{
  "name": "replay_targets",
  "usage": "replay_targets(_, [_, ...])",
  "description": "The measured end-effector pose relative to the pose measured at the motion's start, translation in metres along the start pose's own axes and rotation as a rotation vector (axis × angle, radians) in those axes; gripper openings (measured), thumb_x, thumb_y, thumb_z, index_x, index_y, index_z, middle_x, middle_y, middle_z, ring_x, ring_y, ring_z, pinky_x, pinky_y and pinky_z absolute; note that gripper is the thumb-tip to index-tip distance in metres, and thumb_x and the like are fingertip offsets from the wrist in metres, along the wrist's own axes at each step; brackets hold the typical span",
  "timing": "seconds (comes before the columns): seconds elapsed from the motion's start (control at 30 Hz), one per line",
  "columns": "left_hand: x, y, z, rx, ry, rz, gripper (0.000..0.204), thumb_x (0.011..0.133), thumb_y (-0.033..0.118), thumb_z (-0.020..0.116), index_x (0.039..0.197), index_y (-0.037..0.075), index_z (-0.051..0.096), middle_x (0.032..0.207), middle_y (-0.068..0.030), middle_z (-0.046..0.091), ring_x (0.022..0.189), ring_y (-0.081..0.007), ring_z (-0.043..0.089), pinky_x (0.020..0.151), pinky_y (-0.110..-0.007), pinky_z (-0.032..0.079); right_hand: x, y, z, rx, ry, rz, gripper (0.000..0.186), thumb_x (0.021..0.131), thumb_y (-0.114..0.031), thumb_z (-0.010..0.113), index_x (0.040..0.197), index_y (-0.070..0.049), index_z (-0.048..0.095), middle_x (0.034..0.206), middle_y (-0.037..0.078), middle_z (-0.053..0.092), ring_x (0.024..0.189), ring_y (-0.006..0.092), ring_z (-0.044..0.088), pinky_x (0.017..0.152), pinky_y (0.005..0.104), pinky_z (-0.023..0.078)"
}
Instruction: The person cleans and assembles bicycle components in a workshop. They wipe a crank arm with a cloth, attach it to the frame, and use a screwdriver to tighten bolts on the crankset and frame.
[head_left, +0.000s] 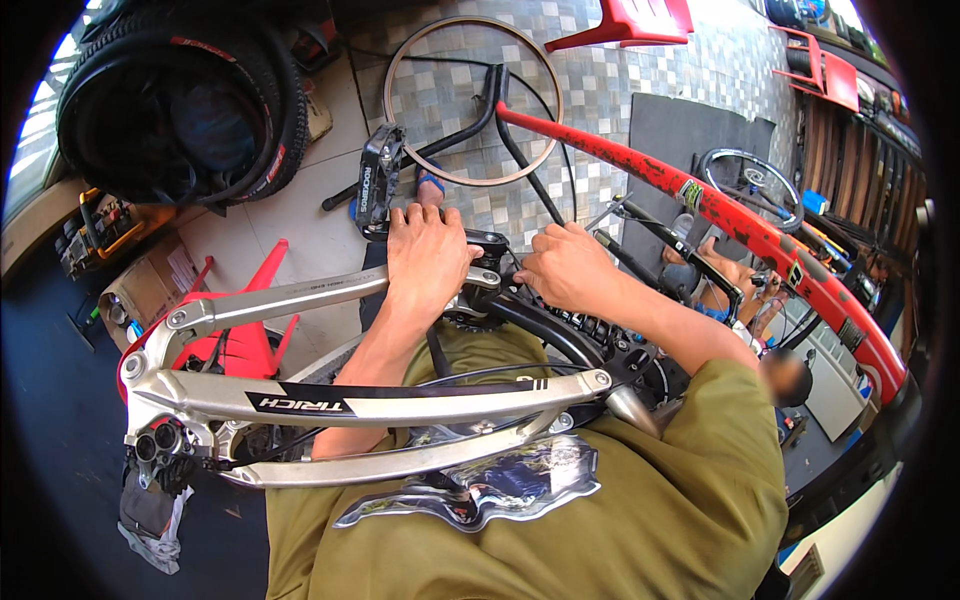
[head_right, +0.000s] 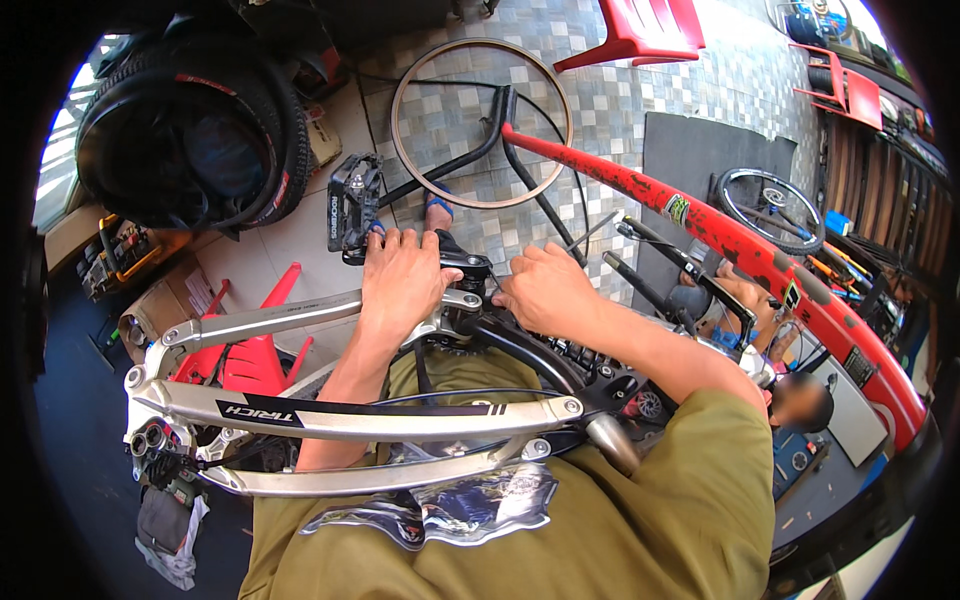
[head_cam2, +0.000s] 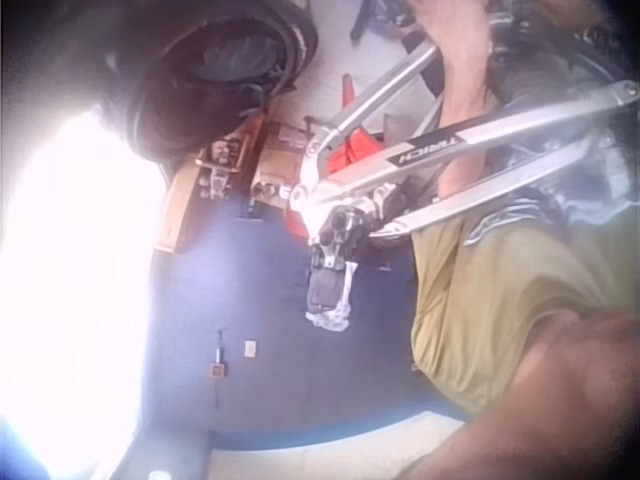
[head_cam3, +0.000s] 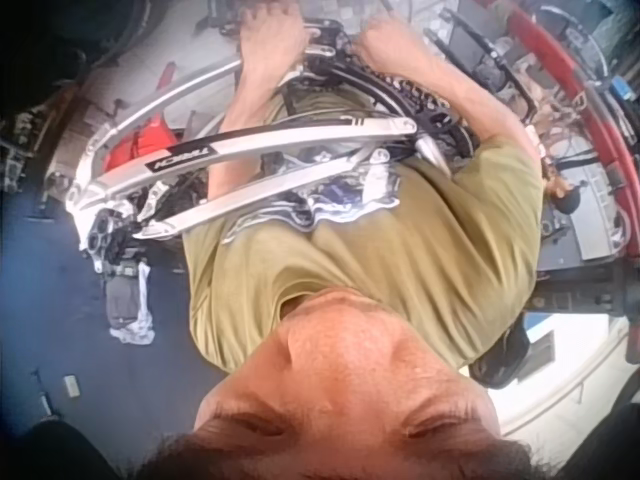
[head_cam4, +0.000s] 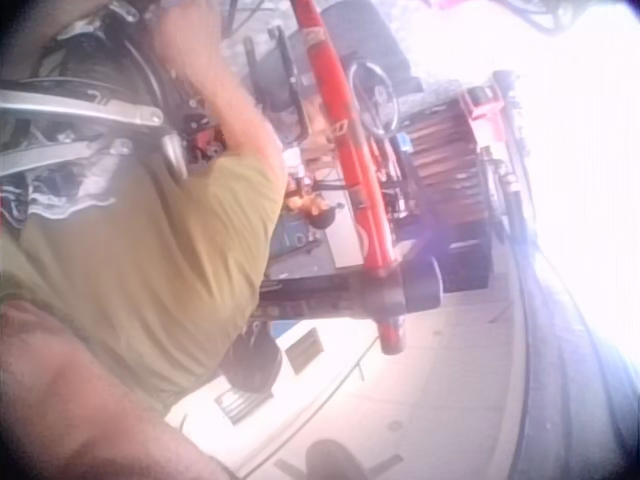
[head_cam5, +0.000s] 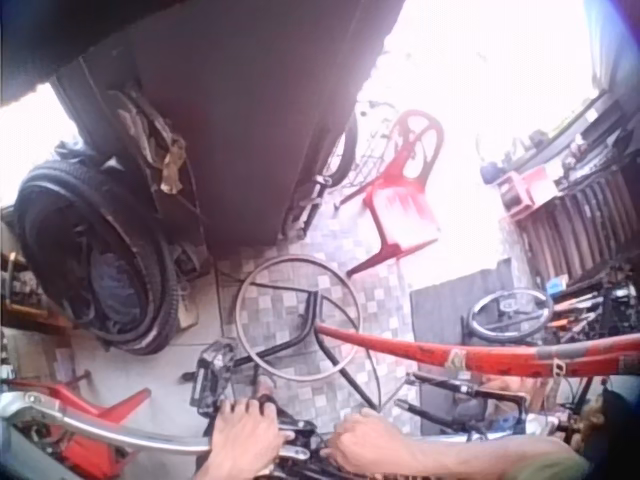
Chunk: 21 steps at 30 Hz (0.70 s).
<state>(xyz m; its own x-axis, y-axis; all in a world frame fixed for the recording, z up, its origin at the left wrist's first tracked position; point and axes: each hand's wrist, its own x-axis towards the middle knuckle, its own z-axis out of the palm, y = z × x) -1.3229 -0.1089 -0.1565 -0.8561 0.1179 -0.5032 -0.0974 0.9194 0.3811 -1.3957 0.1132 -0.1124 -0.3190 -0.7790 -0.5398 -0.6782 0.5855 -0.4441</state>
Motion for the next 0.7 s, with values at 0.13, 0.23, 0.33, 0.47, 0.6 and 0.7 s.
replay_targets(0.13, [0.001, 0.000, 0.000, 0.014, -0.003, 0.002, 0.056, 0.088, 0.051, 0.078, 0.112, 0.001, 0.070, 0.105, -0.0168, 0.072, 0.111, -0.0338, 0.066, 0.105, -0.051, 0.045, -0.001, 0.005, 0.005, 0.008, -0.007, -0.003, 0.030, 0.093, -0.036, 0.072, 0.085, -0.009, 0.080, 0.086, 0.008, 0.069, 0.093, 0.0277, 0.064, 0.083, 0.0413, 0.047])
replay_targets(0.23, [0.001, 0.001, 0.000, 0.016, 0.000, 0.001, 0.056, 0.088, 0.051, 0.077, 0.112, 0.001, 0.070, 0.104, -0.0166, 0.072, 0.110, -0.0336, 0.066, 0.104, -0.051, 0.045, 0.001, 0.001, 0.001, -0.015, -0.049, 0.003, 0.031, 0.094, -0.037, 0.071, 0.086, -0.009, 0.081, 0.087, 0.010, 0.069, 0.096, 0.0288, 0.064, 0.087, 0.0430, 0.048])
replay_targets(0.33, [0.000, 0.001, 0.000, 0.020, 0.007, 0.006, 0.057, 0.088, 0.052, 0.077, 0.112, 0.001, 0.070, 0.104, -0.0169, 0.073, 0.110, -0.0336, 0.066, 0.104, -0.050, 0.045, 0.003, 0.014, 0.004, 0.076, -0.076, -0.027, 0.034, 0.094, -0.040, 0.071, 0.088, -0.008, 0.081, 0.087, 0.012, 0.070, 0.096, 0.0316, 0.066, 0.089, 0.0453, 0.051])
replay_targets(0.47, [-0.001, 0.001, -0.002, 0.019, 0.012, 0.013, 0.058, 0.089, 0.053, 0.076, 0.113, 0.000, 0.071, 0.106, -0.0173, 0.073, 0.110, -0.0337, 0.067, 0.103, -0.050, 0.045, 0.007, 0.042, 0.008, 0.291, -0.110, -0.076, 0.050, 0.093, -0.056, 0.069, 0.086, -0.008, 0.080, 0.090, 0.015, 0.074, 0.094, 0.0340, 0.071, 0.077, 0.0500, 0.056])
replay_targets(0.6, [0.000, -0.001, 0.001, 0.030, 0.009, 0.013, 0.059, 0.089, 0.053, 0.076, 0.114, 0.000, 0.071, 0.106, -0.0178, 0.073, 0.111, -0.0342, 0.067, 0.102, -0.050, 0.045, 0.018, 0.065, -0.027, -0.075, -0.234, -0.057, 0.077, 0.087, -0.082, 0.058, 0.069, -0.009, 0.074, 0.064, 0.014, 0.067, 0.065, 0.0402, 0.068, 0.062, 0.0523, 0.053])
replay_targets(0.7, [0.002, -0.001, 0.002, 0.036, -0.005, 0.014, 0.060, 0.089, 0.053, 0.076, 0.115, 0.000, 0.070, 0.106, -0.0182, 0.073, 0.112, -0.0350, 0.066, 0.101, -0.051, 0.045, 0.016, 0.063, -0.033, 0.002, -0.351, 0.097, 0.075, 0.084, -0.080, 0.064, 0.065, -0.009, 0.071, 0.060, 0.012, 0.064, 0.064, 0.0374, 0.066, 0.058, 0.0496, 0.046])
